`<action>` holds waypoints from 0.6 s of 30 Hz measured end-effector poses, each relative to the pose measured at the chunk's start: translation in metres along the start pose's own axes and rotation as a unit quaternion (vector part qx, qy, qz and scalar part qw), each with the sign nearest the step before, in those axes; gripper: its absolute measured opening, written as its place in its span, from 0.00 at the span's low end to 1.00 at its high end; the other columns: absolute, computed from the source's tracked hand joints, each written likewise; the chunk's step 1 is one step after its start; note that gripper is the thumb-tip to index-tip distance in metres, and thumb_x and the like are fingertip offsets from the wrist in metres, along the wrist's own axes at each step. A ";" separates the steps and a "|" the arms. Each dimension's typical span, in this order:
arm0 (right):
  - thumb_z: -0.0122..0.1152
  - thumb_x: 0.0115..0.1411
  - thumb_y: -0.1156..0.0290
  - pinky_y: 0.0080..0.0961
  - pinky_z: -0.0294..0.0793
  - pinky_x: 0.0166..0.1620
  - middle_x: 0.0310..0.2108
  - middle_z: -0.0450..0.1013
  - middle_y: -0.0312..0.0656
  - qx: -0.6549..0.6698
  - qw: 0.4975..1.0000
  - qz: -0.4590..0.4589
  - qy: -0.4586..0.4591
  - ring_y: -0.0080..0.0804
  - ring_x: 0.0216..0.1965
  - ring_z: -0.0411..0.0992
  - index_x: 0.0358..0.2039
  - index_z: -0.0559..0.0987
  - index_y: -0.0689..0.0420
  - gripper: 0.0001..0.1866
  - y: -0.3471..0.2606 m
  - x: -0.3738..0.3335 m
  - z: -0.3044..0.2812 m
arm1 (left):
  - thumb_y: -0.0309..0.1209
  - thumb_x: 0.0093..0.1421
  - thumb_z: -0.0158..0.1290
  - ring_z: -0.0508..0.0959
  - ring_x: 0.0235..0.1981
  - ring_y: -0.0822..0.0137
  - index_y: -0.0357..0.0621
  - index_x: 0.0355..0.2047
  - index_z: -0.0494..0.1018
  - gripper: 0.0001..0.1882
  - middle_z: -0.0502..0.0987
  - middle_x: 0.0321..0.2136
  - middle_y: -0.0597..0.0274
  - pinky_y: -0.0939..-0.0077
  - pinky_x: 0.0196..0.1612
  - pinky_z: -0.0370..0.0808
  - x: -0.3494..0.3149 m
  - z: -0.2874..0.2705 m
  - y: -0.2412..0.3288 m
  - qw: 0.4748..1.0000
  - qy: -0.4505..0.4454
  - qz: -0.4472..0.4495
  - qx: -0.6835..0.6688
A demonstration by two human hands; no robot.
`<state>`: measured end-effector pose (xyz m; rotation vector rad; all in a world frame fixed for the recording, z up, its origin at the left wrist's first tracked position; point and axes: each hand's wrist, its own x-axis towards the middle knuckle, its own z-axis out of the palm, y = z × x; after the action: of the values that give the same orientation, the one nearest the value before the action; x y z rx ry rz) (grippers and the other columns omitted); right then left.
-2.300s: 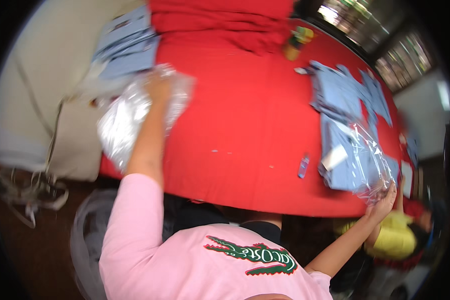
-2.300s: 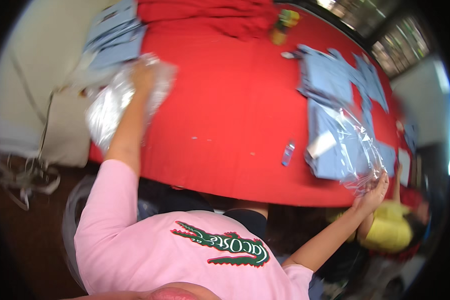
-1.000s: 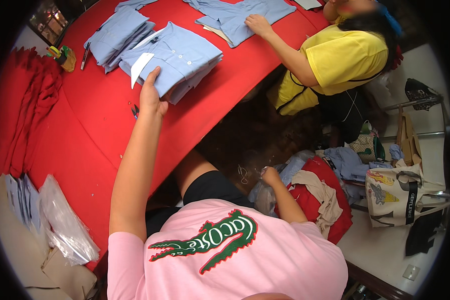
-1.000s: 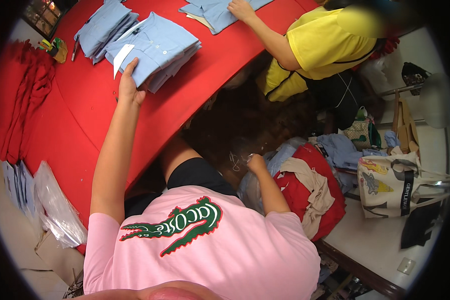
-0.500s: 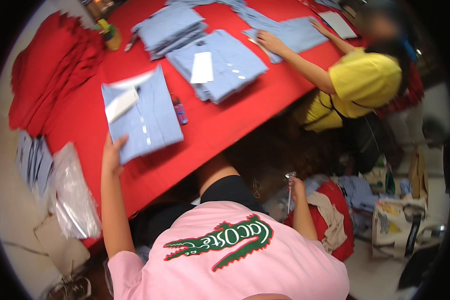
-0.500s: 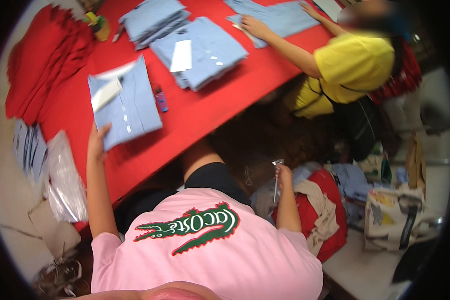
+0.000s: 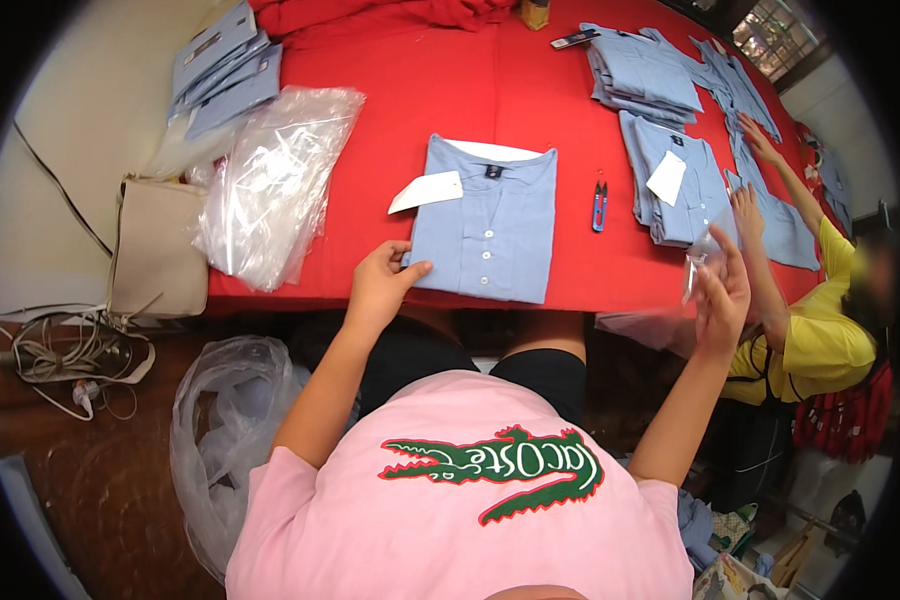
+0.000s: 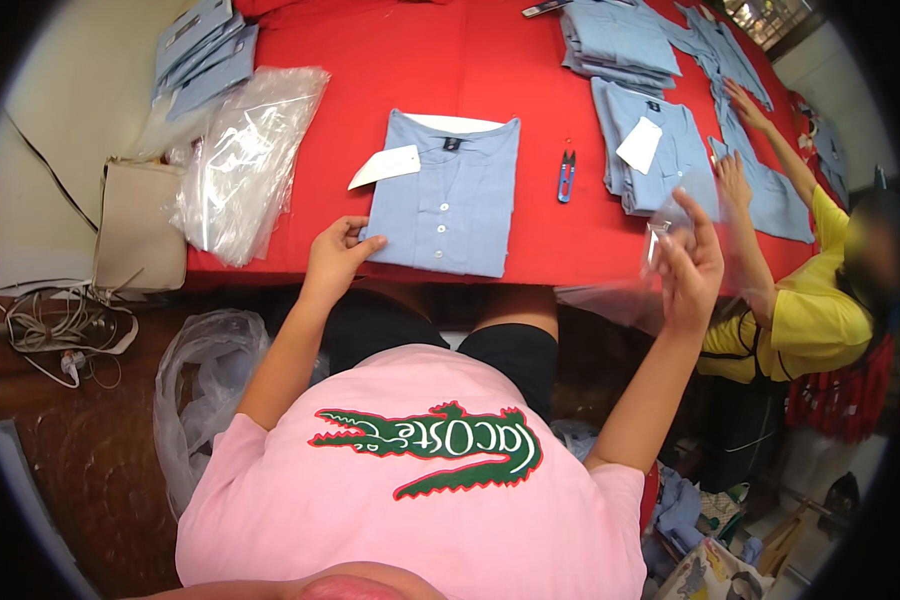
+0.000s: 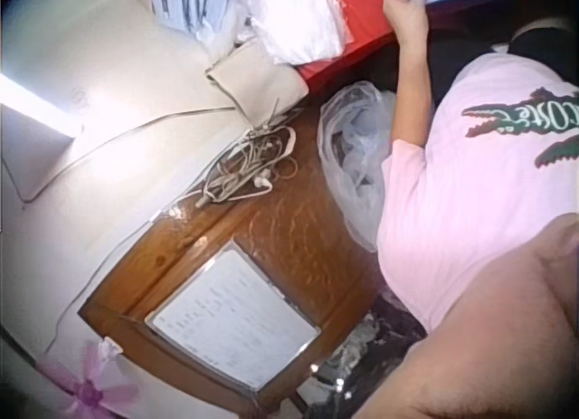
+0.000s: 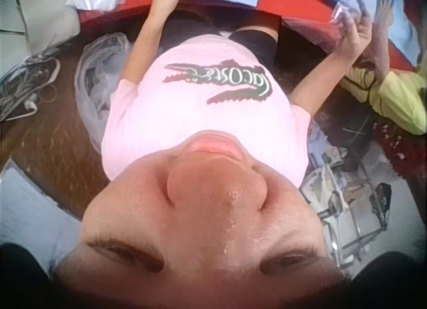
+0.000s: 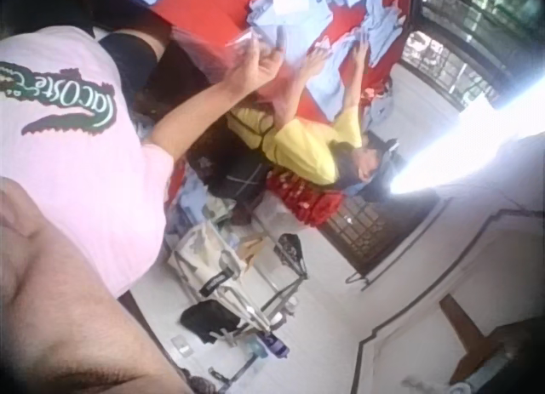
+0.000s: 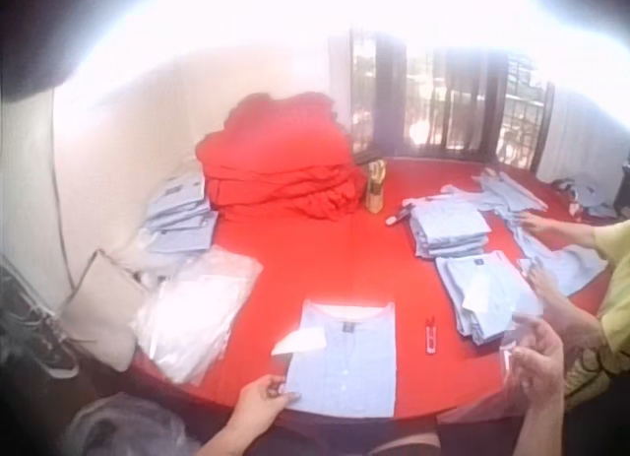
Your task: The person uses snips to trim threads on several blue shirts, attaches tags using a tag gun, and then places the shirts into plastic bags.
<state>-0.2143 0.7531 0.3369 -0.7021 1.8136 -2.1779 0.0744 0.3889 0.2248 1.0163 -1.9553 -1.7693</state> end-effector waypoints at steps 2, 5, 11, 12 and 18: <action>0.63 0.67 0.82 0.09 0.62 0.22 0.20 0.65 0.24 -0.011 0.999 0.022 -0.020 0.10 0.18 0.61 0.70 0.70 0.68 0.30 -0.003 0.006 0.028 | 0.24 0.64 0.68 0.82 0.39 0.73 0.28 0.54 0.77 0.21 0.84 0.37 0.56 0.77 0.45 0.80 0.000 0.006 -0.007 0.997 0.030 0.032 -0.056; 0.63 0.69 0.80 0.08 0.57 0.20 0.21 0.64 0.22 -0.048 0.994 0.089 -0.034 0.06 0.16 0.55 0.69 0.72 0.68 0.28 0.004 0.001 0.043 | 0.22 0.65 0.66 0.80 0.36 0.75 0.32 0.55 0.75 0.20 0.83 0.34 0.60 0.78 0.41 0.77 0.000 0.010 -0.001 0.996 0.033 0.054 -0.058; 0.65 0.68 0.79 0.10 0.64 0.22 0.28 0.72 0.27 -0.028 0.989 0.099 0.110 0.09 0.19 0.63 0.69 0.73 0.65 0.29 0.015 -0.038 0.002 | 0.23 0.64 0.65 0.79 0.35 0.75 0.35 0.63 0.69 0.28 0.83 0.34 0.58 0.78 0.41 0.76 0.013 0.003 -0.030 0.994 -0.022 -0.006 -0.104; 0.65 0.68 0.79 0.11 0.67 0.24 0.31 0.75 0.29 -0.029 0.988 0.084 0.127 0.11 0.20 0.66 0.69 0.73 0.65 0.29 0.011 -0.046 -0.008 | 0.23 0.64 0.66 0.79 0.35 0.74 0.34 0.63 0.68 0.29 0.83 0.35 0.58 0.79 0.42 0.76 0.014 0.003 -0.030 0.996 -0.020 -0.014 -0.089; 0.56 0.68 0.82 0.36 0.77 0.64 0.62 0.76 0.49 -0.024 0.973 -0.088 0.211 0.36 0.56 0.79 0.75 0.66 0.66 0.34 -0.054 -0.059 -0.067 | 0.30 0.61 0.71 0.81 0.35 0.70 0.31 0.64 0.67 0.36 0.82 0.40 0.56 0.76 0.43 0.79 0.023 -0.006 0.001 0.996 0.012 -0.066 -0.067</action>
<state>-0.1891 0.8501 0.3678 -0.4455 2.0765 -2.5638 0.0618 0.3692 0.2213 1.1373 -1.7659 -1.9186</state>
